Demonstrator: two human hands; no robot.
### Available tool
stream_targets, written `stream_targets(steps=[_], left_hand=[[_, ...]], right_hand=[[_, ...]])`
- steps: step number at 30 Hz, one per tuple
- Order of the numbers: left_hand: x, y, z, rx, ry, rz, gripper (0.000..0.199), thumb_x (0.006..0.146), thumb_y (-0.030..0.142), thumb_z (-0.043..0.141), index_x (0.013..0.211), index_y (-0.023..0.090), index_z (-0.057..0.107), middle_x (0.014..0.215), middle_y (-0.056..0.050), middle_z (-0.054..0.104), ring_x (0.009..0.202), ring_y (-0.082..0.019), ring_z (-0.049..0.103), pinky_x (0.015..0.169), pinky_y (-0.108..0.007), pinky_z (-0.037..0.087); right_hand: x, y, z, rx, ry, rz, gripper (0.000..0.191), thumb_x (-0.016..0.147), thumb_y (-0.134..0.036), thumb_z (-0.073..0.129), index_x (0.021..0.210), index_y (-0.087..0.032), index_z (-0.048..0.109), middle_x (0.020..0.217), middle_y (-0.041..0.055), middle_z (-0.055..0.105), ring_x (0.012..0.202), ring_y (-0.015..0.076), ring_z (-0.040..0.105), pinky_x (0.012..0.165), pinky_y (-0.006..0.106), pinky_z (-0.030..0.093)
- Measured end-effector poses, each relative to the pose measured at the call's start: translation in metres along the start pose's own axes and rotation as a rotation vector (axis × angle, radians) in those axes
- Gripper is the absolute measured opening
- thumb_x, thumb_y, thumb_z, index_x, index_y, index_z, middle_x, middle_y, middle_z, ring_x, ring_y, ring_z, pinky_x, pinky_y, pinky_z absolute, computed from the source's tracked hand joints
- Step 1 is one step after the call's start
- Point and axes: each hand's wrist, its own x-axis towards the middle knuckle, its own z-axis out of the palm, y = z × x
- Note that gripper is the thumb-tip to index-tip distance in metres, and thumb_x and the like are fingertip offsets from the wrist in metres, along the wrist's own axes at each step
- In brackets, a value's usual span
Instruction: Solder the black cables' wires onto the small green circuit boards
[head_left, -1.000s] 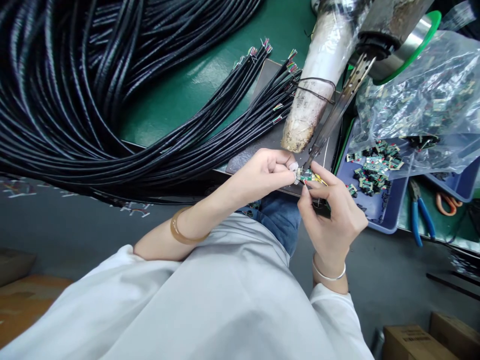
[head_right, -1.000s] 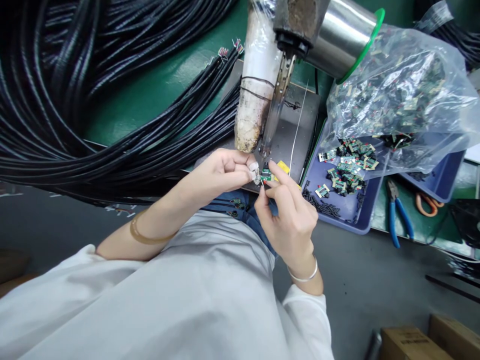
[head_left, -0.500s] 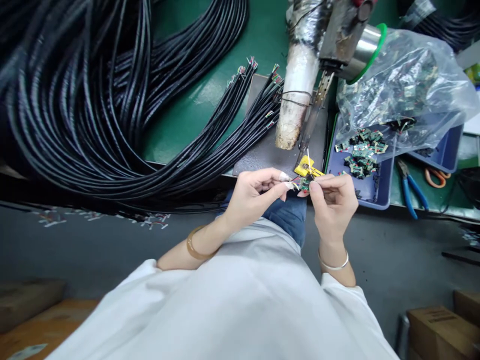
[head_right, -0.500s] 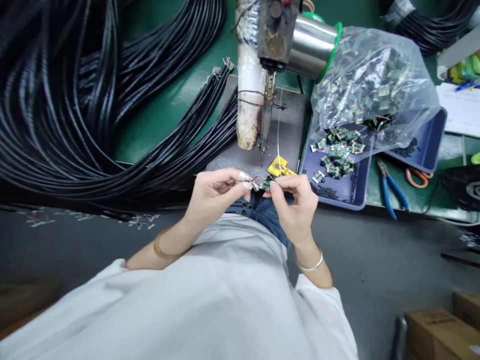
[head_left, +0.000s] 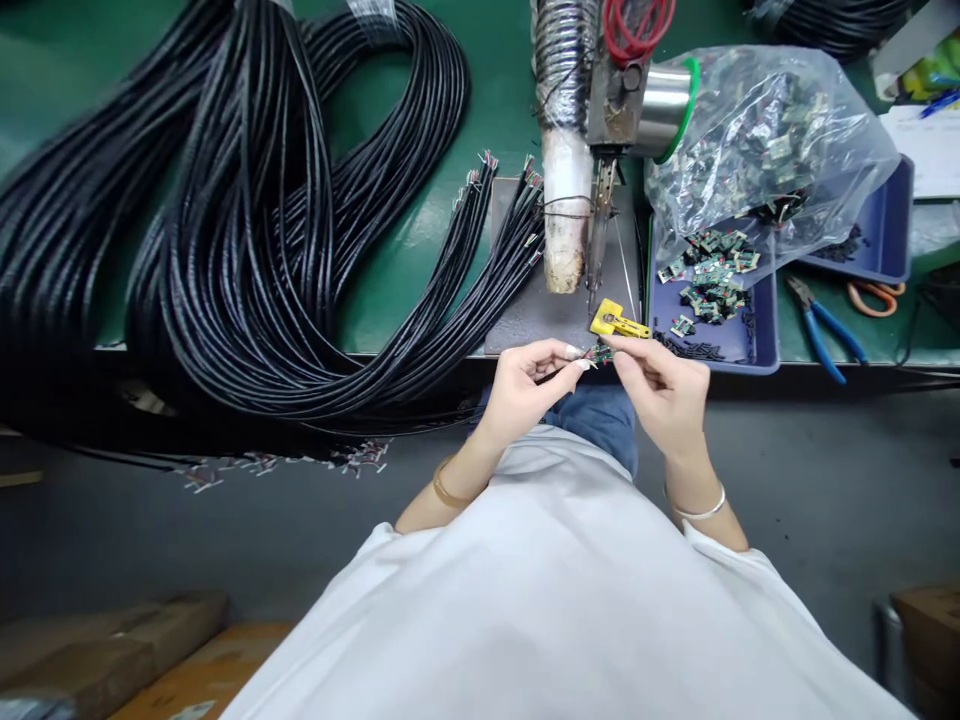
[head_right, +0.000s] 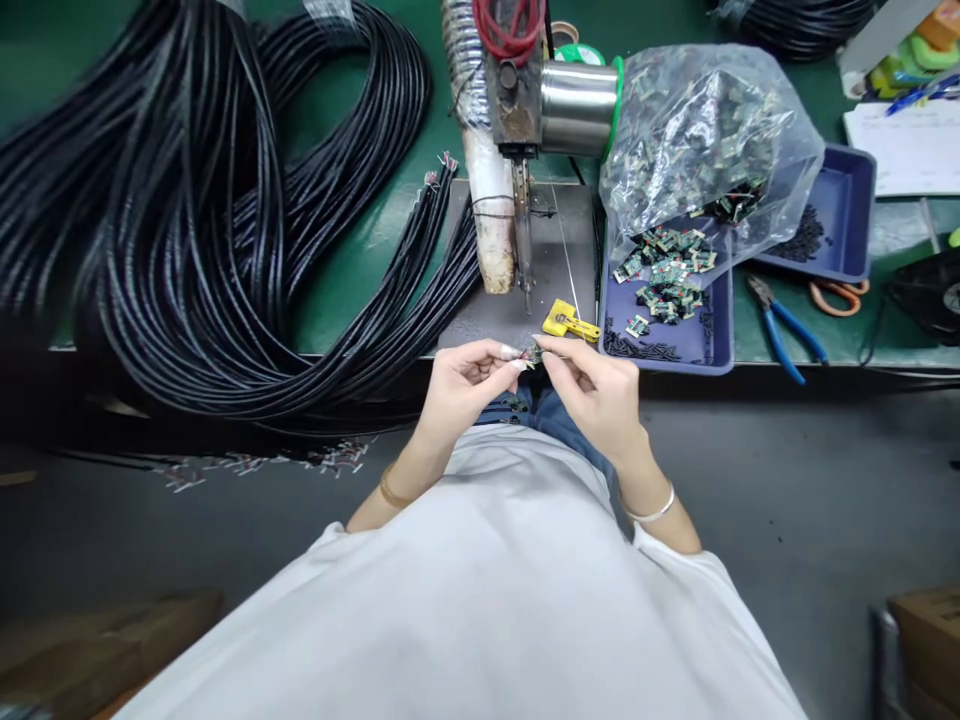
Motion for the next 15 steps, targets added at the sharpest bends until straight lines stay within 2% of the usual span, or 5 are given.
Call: stream_targets(steps=[3,6,8,11,15], left_hand=[[0.0005,-0.0043,0.0019,0.016,-0.015,0.028,0.013,0.078,0.024,0.078,0.080,0.014,0.071,0.071,0.000,0.070,0.059,-0.008,0.060,0.059,-0.019,0.051],[0.0008,-0.0072,0.0026,0.057,-0.034,0.031,0.015,0.076,0.025,0.078,0.075,0.013,0.069,0.067,0.000,0.067,0.057,-0.007,0.058,0.057,-0.018,0.049],[0.0008,-0.0076,0.0023,0.057,-0.037,0.011,0.016,0.076,0.025,0.078,0.074,0.013,0.068,0.067,0.001,0.066,0.056,-0.007,0.057,0.056,-0.018,0.048],[0.0012,-0.0062,0.0010,0.026,-0.020,-0.012,0.018,0.075,0.025,0.079,0.075,0.013,0.066,0.068,0.000,0.067,0.053,-0.006,0.057,0.053,-0.017,0.047],[0.0031,-0.0050,-0.0019,0.001,-0.035,-0.036,0.021,0.078,0.028,0.078,0.078,0.013,0.064,0.060,0.002,0.063,0.050,-0.006,0.056,0.051,-0.017,0.045]], right_hand=[[0.0014,-0.0015,0.0044,-0.013,-0.077,-0.003,0.018,0.095,-0.026,0.062,0.103,-0.023,0.077,0.078,-0.0032,0.077,0.047,0.0046,0.049,0.049,0.019,0.042],[0.0022,0.0001,0.0065,0.009,-0.138,-0.031,0.018,0.096,-0.028,0.062,0.102,-0.024,0.079,0.087,-0.0011,0.080,0.057,0.0076,0.062,0.057,0.020,0.049],[0.0021,0.0016,0.0061,0.012,-0.132,-0.036,0.019,0.095,-0.028,0.062,0.105,-0.025,0.078,0.088,-0.0014,0.080,0.061,0.0090,0.065,0.058,0.021,0.051],[0.0007,0.0033,0.0054,-0.018,-0.052,-0.006,0.021,0.094,-0.026,0.063,0.110,-0.025,0.077,0.090,-0.0009,0.081,0.058,0.0088,0.066,0.055,0.021,0.051],[-0.0018,0.0058,0.0078,-0.039,-0.079,-0.083,0.021,0.094,-0.023,0.064,0.110,-0.025,0.077,0.102,0.0018,0.081,0.077,0.0137,0.076,0.067,0.023,0.057]])
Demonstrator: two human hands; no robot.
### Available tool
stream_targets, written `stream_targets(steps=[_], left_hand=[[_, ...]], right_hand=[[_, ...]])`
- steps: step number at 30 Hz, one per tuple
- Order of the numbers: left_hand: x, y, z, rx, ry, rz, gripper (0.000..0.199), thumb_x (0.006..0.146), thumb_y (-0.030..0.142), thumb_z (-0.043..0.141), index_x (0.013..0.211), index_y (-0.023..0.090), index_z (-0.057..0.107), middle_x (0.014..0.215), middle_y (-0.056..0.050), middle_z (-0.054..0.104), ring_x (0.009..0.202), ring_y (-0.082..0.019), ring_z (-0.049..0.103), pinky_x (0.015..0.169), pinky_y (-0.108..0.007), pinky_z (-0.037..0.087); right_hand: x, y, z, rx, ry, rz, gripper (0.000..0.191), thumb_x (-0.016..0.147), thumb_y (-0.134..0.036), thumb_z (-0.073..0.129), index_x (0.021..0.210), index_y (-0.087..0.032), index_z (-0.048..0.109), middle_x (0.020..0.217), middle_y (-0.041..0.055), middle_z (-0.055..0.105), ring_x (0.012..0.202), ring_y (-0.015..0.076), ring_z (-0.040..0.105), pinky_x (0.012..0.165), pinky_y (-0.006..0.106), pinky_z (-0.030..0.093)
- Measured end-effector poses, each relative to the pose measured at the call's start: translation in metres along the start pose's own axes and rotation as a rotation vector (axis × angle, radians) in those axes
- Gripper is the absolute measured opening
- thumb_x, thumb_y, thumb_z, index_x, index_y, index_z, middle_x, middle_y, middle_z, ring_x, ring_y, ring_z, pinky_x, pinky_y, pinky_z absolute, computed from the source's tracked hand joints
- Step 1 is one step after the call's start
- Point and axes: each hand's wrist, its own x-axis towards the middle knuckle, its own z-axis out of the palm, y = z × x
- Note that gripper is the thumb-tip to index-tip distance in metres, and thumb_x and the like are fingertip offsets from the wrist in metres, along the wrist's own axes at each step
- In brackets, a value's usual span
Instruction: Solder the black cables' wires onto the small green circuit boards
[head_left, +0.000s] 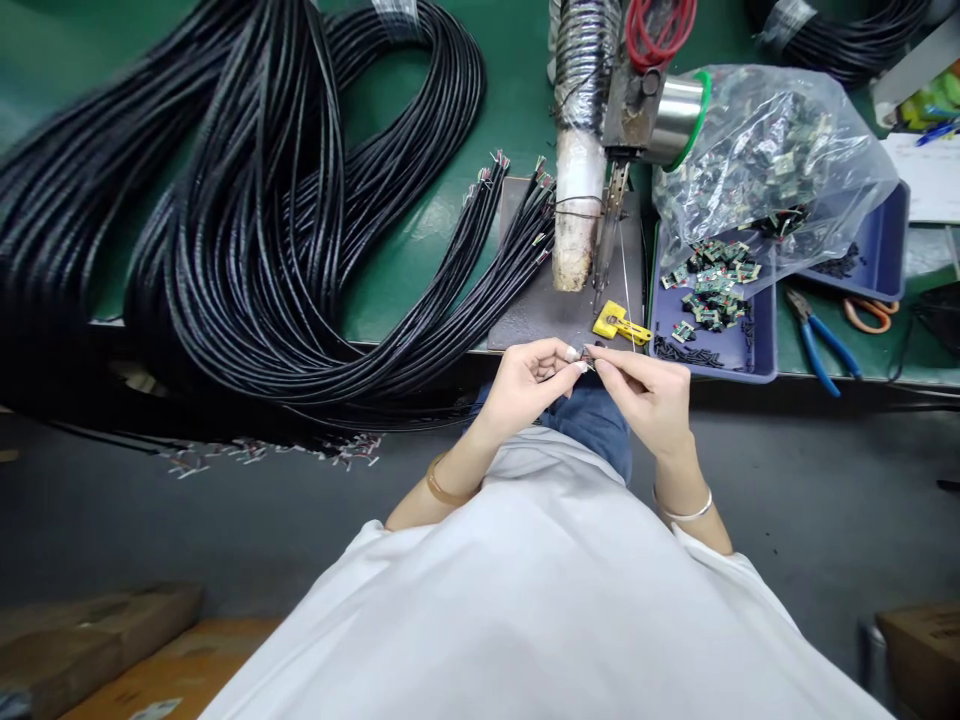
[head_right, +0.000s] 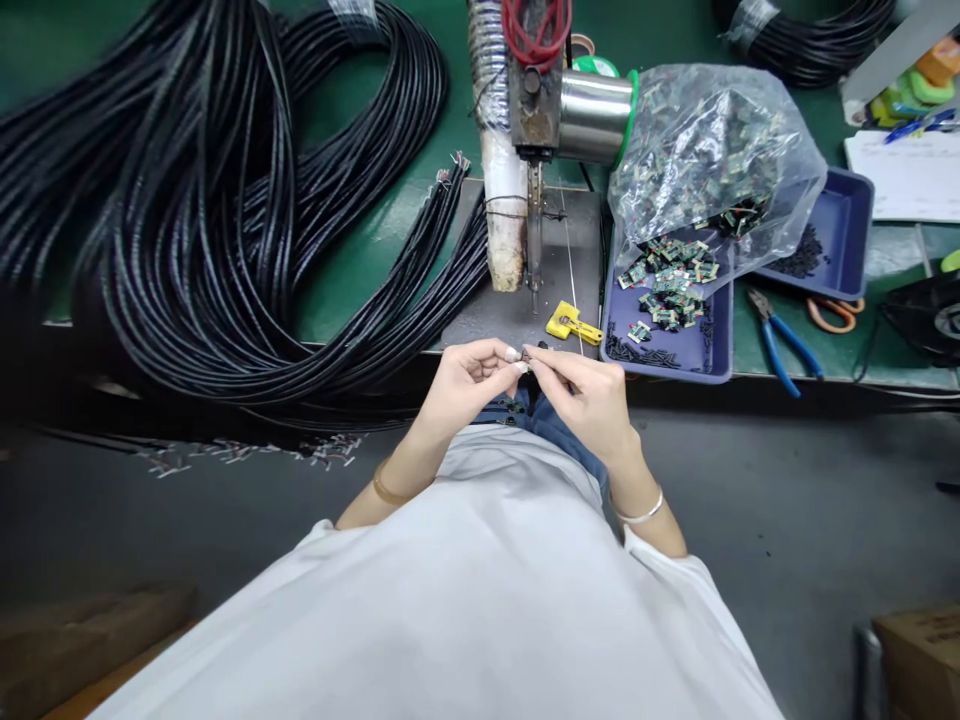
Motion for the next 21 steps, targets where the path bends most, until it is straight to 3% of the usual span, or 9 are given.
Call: stream_targets(steps=[3,6,9,14,18,21], left_hand=[[0.002,-0.002,-0.004,-0.058,-0.042,-0.018,0.024,0.083,0.034,0.075,0.082,0.013,0.063,0.056,0.002,0.063,0.045,-0.004,0.050,0.048,-0.016,0.040],[0.004,-0.003,-0.007,-0.127,-0.073,-0.067,0.028,0.084,0.038,0.075,0.083,0.014,0.061,0.055,0.002,0.062,0.039,-0.002,0.037,0.040,-0.016,0.025],[0.005,-0.003,-0.008,-0.156,-0.068,-0.102,0.029,0.084,0.038,0.074,0.079,0.014,0.059,0.053,0.003,0.060,0.038,-0.002,0.032,0.039,-0.017,0.019],[0.005,-0.002,-0.004,-0.140,-0.046,-0.090,0.025,0.078,0.031,0.075,0.072,0.014,0.058,0.050,0.007,0.048,0.043,-0.003,0.036,0.044,-0.017,0.024],[0.004,-0.003,-0.003,-0.088,-0.049,-0.088,0.023,0.075,0.029,0.074,0.069,0.014,0.059,0.052,0.007,0.046,0.044,-0.003,0.036,0.046,-0.018,0.025],[0.004,-0.002,-0.004,-0.068,-0.070,-0.102,0.021,0.075,0.030,0.074,0.069,0.014,0.061,0.051,0.005,0.049,0.045,-0.005,0.040,0.047,-0.019,0.029]], right_hand=[[0.000,0.003,0.002,-0.064,-0.009,-0.099,0.023,0.094,-0.021,0.063,0.113,-0.024,0.076,0.097,0.0021,0.081,0.072,0.0129,0.074,0.068,0.024,0.057],[0.000,0.008,0.003,-0.145,-0.017,-0.196,0.017,0.092,-0.020,0.066,0.105,-0.022,0.076,0.079,-0.0003,0.078,0.059,0.0099,0.067,0.064,0.023,0.053],[-0.001,0.009,0.002,-0.157,-0.034,-0.201,0.013,0.092,-0.022,0.066,0.101,-0.022,0.076,0.067,-0.0033,0.072,0.052,0.0077,0.058,0.059,0.022,0.048],[0.000,0.005,-0.001,-0.085,0.076,0.099,0.017,0.093,-0.032,0.065,0.101,-0.020,0.073,0.058,-0.0064,0.055,0.048,0.0067,0.045,0.054,0.023,0.040],[0.007,0.004,-0.004,0.176,-0.138,0.350,0.033,0.094,-0.044,0.063,0.072,-0.019,0.063,0.057,-0.0049,0.053,0.050,0.0069,0.043,0.051,0.023,0.034],[0.010,0.008,-0.004,0.390,-0.193,0.433,0.041,0.093,-0.048,0.063,0.065,-0.020,0.055,0.052,-0.0061,0.048,0.048,0.0066,0.040,0.048,0.023,0.031]])
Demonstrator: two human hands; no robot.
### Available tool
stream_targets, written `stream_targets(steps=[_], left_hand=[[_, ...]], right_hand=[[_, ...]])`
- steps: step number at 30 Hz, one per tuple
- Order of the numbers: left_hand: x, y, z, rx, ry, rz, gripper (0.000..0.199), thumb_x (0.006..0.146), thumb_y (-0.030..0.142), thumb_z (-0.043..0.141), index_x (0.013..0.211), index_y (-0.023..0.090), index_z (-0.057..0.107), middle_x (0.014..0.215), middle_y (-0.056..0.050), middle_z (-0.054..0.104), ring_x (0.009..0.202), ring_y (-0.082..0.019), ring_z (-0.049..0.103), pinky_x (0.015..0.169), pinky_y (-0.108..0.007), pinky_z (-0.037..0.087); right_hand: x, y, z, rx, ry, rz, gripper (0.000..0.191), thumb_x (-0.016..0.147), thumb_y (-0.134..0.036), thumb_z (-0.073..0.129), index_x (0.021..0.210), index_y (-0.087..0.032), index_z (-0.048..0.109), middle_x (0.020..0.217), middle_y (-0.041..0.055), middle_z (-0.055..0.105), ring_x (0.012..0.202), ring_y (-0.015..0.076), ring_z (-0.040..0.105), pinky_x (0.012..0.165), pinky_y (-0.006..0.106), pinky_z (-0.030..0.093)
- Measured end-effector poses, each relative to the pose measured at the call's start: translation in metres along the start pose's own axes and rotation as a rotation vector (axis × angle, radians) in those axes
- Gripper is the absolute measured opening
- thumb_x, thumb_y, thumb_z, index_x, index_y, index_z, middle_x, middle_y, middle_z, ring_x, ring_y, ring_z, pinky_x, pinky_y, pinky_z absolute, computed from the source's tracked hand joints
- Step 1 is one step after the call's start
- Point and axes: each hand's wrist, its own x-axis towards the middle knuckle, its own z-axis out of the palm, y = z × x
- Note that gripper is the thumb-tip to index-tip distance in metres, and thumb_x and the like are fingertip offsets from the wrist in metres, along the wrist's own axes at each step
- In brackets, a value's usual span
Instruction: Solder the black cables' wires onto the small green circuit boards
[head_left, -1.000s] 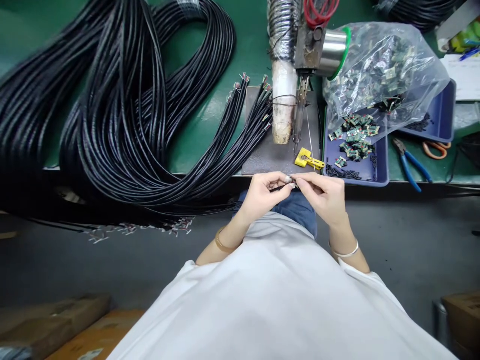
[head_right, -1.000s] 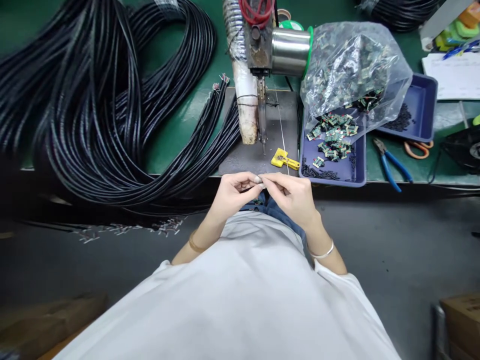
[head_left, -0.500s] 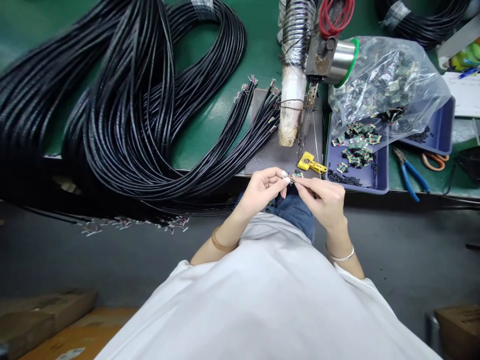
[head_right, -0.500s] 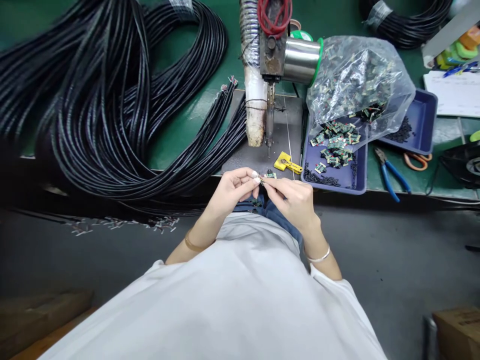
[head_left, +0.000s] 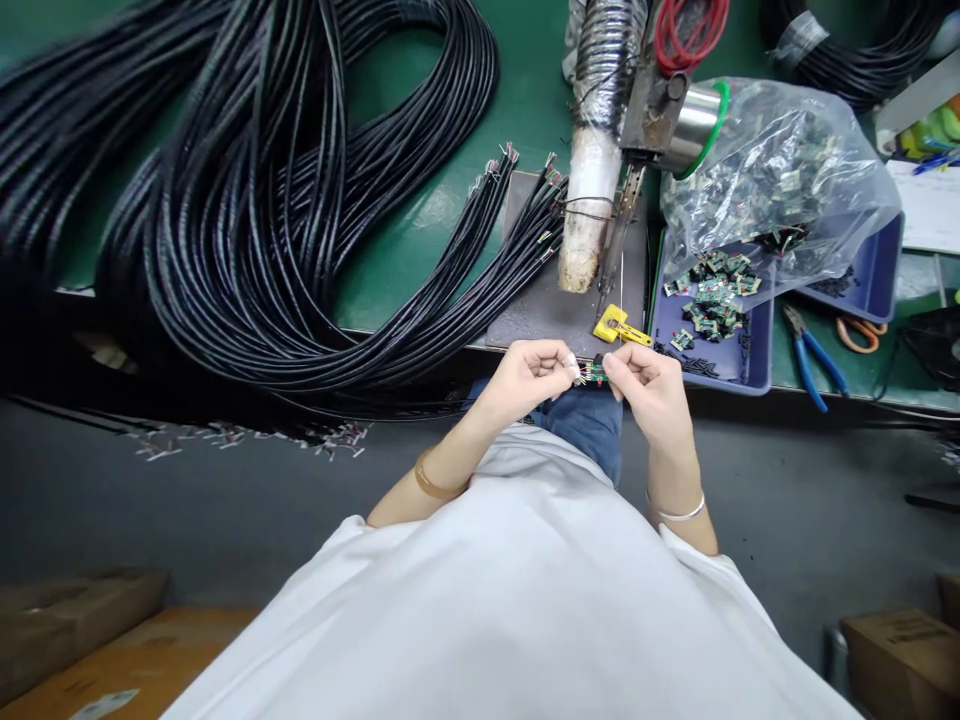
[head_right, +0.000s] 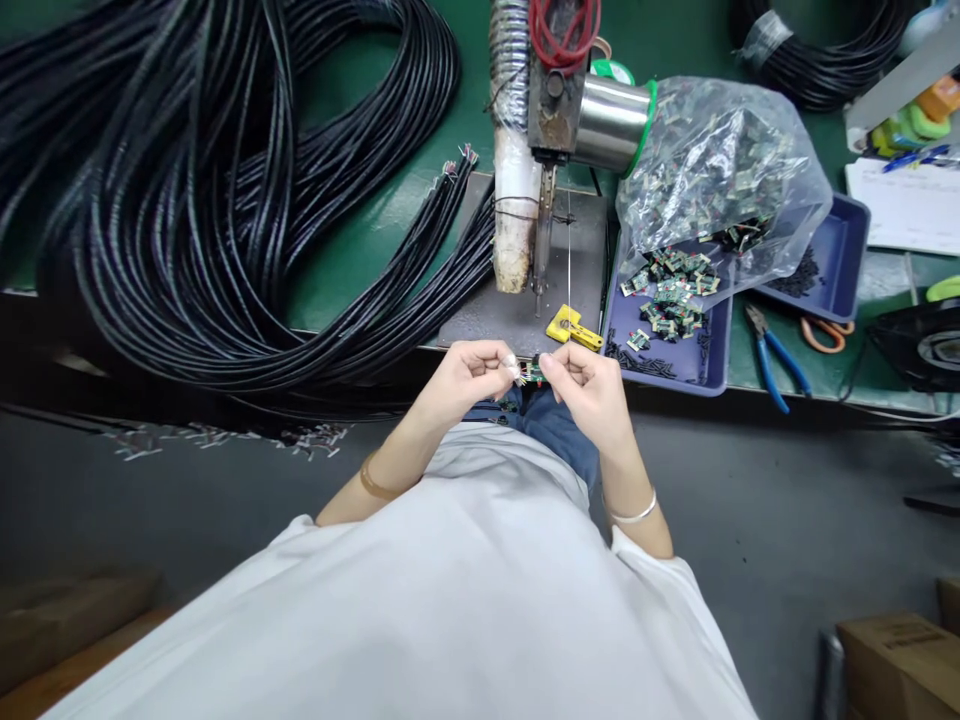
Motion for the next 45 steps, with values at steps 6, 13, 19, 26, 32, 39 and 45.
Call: stream_targets(steps=[6,13,19,26,32,39,45], left_hand=[[0.006,0.001,0.002,0.004,-0.005,0.037,0.020,0.079,0.030,0.070,0.071,0.012,0.064,0.052,0.006,0.046,0.046,-0.004,0.034,0.047,-0.021,0.023],[0.022,-0.002,0.006,-0.023,0.048,0.127,0.018,0.080,0.024,0.066,0.067,0.014,0.059,0.054,0.008,0.043,0.048,-0.003,0.030,0.050,-0.022,0.023],[0.030,0.004,0.009,0.000,0.052,0.106,0.017,0.077,0.026,0.068,0.066,0.014,0.060,0.054,0.007,0.043,0.048,-0.004,0.030,0.048,-0.022,0.022],[0.038,0.010,0.011,0.009,0.054,0.133,0.022,0.076,0.025,0.067,0.061,0.015,0.053,0.055,0.006,0.040,0.050,-0.004,0.027,0.049,-0.022,0.020],[0.043,0.013,0.012,-0.005,0.073,0.166,0.023,0.077,0.023,0.066,0.060,0.015,0.053,0.057,0.006,0.041,0.051,-0.004,0.027,0.050,-0.021,0.024],[0.041,0.017,0.015,-0.001,0.115,0.181,0.023,0.077,0.029,0.069,0.065,0.014,0.057,0.057,0.006,0.044,0.051,-0.004,0.035,0.052,-0.020,0.031],[0.038,0.023,0.016,0.018,0.120,0.174,0.023,0.076,0.029,0.070,0.063,0.014,0.057,0.058,0.005,0.046,0.052,-0.004,0.038,0.053,-0.020,0.031]], right_hand=[[0.001,0.005,0.002,-0.142,0.219,-0.082,0.033,0.092,-0.047,0.064,0.075,-0.019,0.066,0.055,-0.0054,0.050,0.048,0.0076,0.042,0.049,0.025,0.032],[-0.008,-0.001,-0.006,-0.080,0.583,-0.351,0.022,0.098,-0.027,0.055,0.120,-0.026,0.054,0.081,-0.0035,0.073,0.053,0.0095,0.063,0.055,0.025,0.050],[-0.007,-0.001,0.002,-0.439,0.369,-0.437,0.006,0.091,-0.017,0.067,0.093,-0.023,0.065,0.112,0.0064,0.077,0.098,0.0199,0.077,0.079,0.030,0.062],[0.008,-0.001,0.010,-0.465,0.354,-0.461,0.011,0.088,-0.013,0.065,0.082,-0.022,0.061,0.111,0.0083,0.077,0.103,0.0222,0.075,0.087,0.037,0.062],[0.014,-0.004,0.010,-0.464,0.368,-0.528,0.013,0.087,-0.011,0.065,0.081,-0.023,0.060,0.107,0.0078,0.077,0.105,0.0216,0.074,0.090,0.037,0.060],[0.016,-0.008,0.010,-0.492,0.381,-0.536,0.014,0.088,-0.013,0.065,0.081,-0.024,0.060,0.106,0.0073,0.077,0.106,0.0226,0.075,0.089,0.039,0.060],[0.013,-0.012,0.009,-0.494,0.354,-0.554,0.015,0.087,-0.011,0.065,0.083,-0.024,0.060,0.106,0.0062,0.078,0.108,0.0223,0.074,0.090,0.037,0.060]])
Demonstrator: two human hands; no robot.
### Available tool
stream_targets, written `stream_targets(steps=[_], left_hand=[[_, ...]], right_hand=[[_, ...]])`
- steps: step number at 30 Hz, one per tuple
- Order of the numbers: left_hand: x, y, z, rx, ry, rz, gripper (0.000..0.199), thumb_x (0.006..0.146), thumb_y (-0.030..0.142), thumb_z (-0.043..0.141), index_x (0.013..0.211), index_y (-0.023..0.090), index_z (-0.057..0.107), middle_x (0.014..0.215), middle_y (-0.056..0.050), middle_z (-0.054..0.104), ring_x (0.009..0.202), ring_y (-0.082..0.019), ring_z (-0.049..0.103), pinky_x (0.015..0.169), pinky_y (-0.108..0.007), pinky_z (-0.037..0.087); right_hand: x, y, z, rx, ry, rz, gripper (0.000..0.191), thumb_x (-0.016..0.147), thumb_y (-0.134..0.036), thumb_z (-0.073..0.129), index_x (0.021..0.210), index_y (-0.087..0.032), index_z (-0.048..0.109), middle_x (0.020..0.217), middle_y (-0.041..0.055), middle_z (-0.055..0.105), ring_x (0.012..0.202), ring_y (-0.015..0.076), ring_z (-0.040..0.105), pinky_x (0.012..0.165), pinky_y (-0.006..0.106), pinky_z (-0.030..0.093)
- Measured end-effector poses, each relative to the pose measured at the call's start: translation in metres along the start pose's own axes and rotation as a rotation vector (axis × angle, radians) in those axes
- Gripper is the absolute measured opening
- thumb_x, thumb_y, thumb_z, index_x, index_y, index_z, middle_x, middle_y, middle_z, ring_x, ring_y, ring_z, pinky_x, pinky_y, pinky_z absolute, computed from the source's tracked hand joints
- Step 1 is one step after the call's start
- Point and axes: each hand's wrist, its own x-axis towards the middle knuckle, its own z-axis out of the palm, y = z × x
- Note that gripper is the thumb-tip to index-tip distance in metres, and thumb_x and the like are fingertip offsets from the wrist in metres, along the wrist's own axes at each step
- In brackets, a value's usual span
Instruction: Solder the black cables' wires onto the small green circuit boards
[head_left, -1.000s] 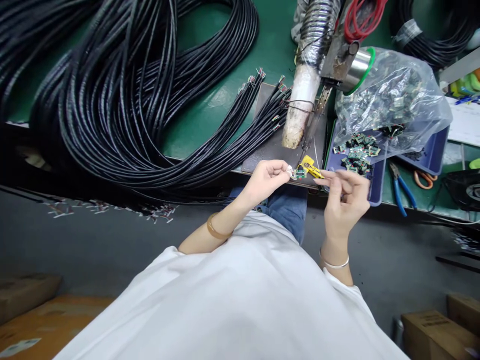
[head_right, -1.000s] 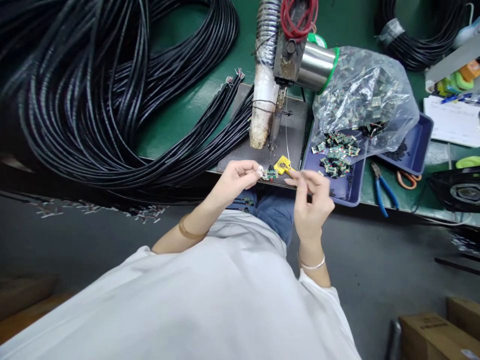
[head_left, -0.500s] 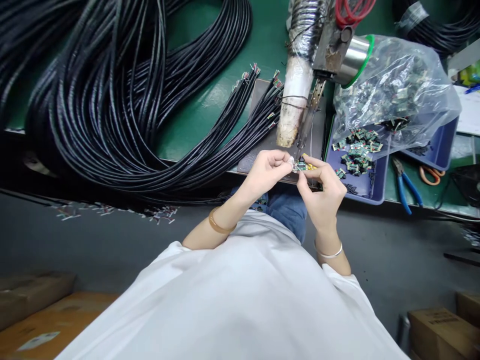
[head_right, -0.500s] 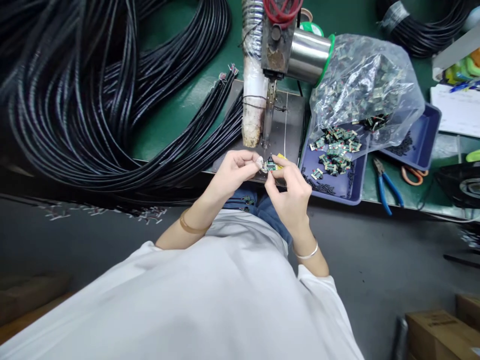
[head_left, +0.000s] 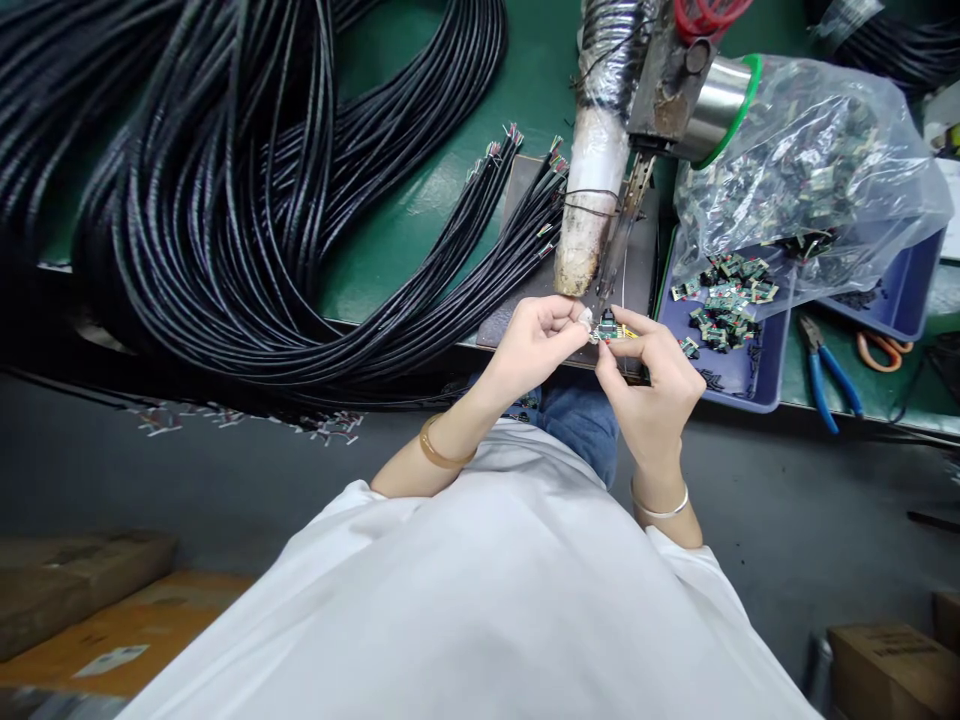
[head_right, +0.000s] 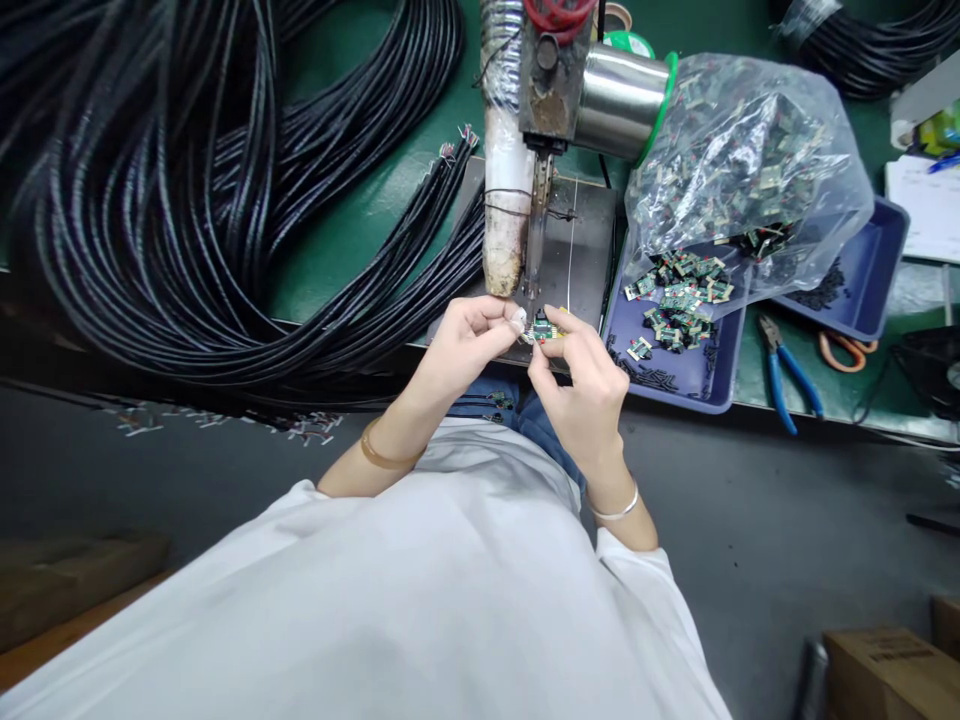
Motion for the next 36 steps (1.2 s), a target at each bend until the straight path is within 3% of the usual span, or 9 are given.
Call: stream_targets(steps=[9,13,18,22,25,29,32,34,36], left_hand=[[-0.001,-0.008,-0.006,0.121,-0.060,-0.045,0.018,0.078,0.021,0.062,0.063,0.014,0.056,0.059,0.004,0.049,0.056,-0.006,0.042,0.056,-0.021,0.031],[-0.008,-0.009,-0.008,0.122,-0.074,-0.041,0.015,0.081,0.022,0.066,0.070,0.013,0.061,0.061,0.003,0.052,0.055,-0.006,0.044,0.053,-0.019,0.032],[-0.020,-0.011,-0.009,0.032,0.019,0.018,0.022,0.080,0.032,0.078,0.081,0.013,0.066,0.066,0.000,0.066,0.052,-0.006,0.053,0.051,-0.018,0.041],[-0.023,-0.018,-0.011,-0.149,-0.036,-0.069,0.031,0.087,0.043,0.073,0.084,0.014,0.063,0.060,0.000,0.067,0.036,-0.003,0.042,0.036,-0.017,0.029],[-0.024,-0.021,-0.014,-0.201,-0.071,-0.115,0.033,0.084,0.044,0.076,0.086,0.014,0.063,0.060,0.000,0.067,0.036,-0.003,0.042,0.036,-0.017,0.029],[-0.026,-0.019,-0.015,-0.178,-0.061,-0.115,0.035,0.081,0.043,0.079,0.087,0.013,0.064,0.060,-0.001,0.067,0.038,-0.003,0.042,0.038,-0.017,0.030],[-0.029,-0.019,-0.015,-0.164,-0.078,-0.124,0.036,0.081,0.044,0.079,0.085,0.012,0.064,0.061,-0.001,0.068,0.039,-0.003,0.042,0.039,-0.017,0.030],[-0.030,-0.020,-0.015,-0.163,-0.091,-0.124,0.036,0.082,0.045,0.078,0.085,0.012,0.063,0.061,-0.001,0.067,0.040,-0.003,0.042,0.039,-0.017,0.031],[-0.031,-0.021,-0.015,-0.158,-0.106,-0.118,0.035,0.083,0.044,0.077,0.087,0.012,0.064,0.062,-0.001,0.067,0.041,-0.003,0.043,0.040,-0.017,0.032]], right_hand=[[-0.007,0.003,0.000,-0.100,-0.066,-0.057,0.015,0.088,-0.011,0.064,0.084,-0.024,0.057,0.112,0.0080,0.077,0.105,0.0204,0.075,0.085,0.032,0.060],[-0.009,0.005,-0.001,-0.075,0.008,-0.032,0.011,0.090,-0.014,0.065,0.087,-0.024,0.062,0.108,0.0056,0.078,0.101,0.0196,0.076,0.082,0.032,0.061],[-0.020,0.006,0.006,-0.062,0.146,0.009,0.009,0.089,-0.016,0.068,0.091,-0.024,0.065,0.107,0.0059,0.078,0.098,0.0207,0.076,0.084,0.037,0.063],[-0.030,0.005,0.017,-0.117,0.225,-0.069,0.014,0.086,-0.015,0.072,0.092,-0.026,0.066,0.109,0.0062,0.078,0.096,0.0203,0.077,0.082,0.036,0.065],[-0.031,0.004,0.017,0.037,0.206,0.084,0.007,0.090,-0.019,0.068,0.091,-0.024,0.063,0.109,0.0065,0.077,0.091,0.0186,0.077,0.073,0.031,0.064],[-0.027,0.002,0.000,0.302,0.273,0.321,0.003,0.097,-0.025,0.059,0.098,-0.024,0.056,0.089,-0.0012,0.075,0.050,0.0073,0.063,0.045,0.020,0.047],[-0.025,0.003,-0.012,0.131,0.088,0.248,0.006,0.092,-0.028,0.067,0.096,-0.024,0.064,0.065,-0.0070,0.062,0.046,0.0064,0.053,0.045,0.021,0.041],[-0.023,0.003,-0.015,0.016,-0.106,0.168,0.008,0.090,-0.027,0.070,0.097,-0.024,0.069,0.063,-0.0068,0.060,0.047,0.0062,0.050,0.049,0.021,0.041],[-0.021,0.005,-0.014,-0.017,-0.200,0.100,0.007,0.092,-0.024,0.067,0.098,-0.023,0.070,0.066,-0.0055,0.064,0.050,0.0063,0.053,0.054,0.021,0.045]])
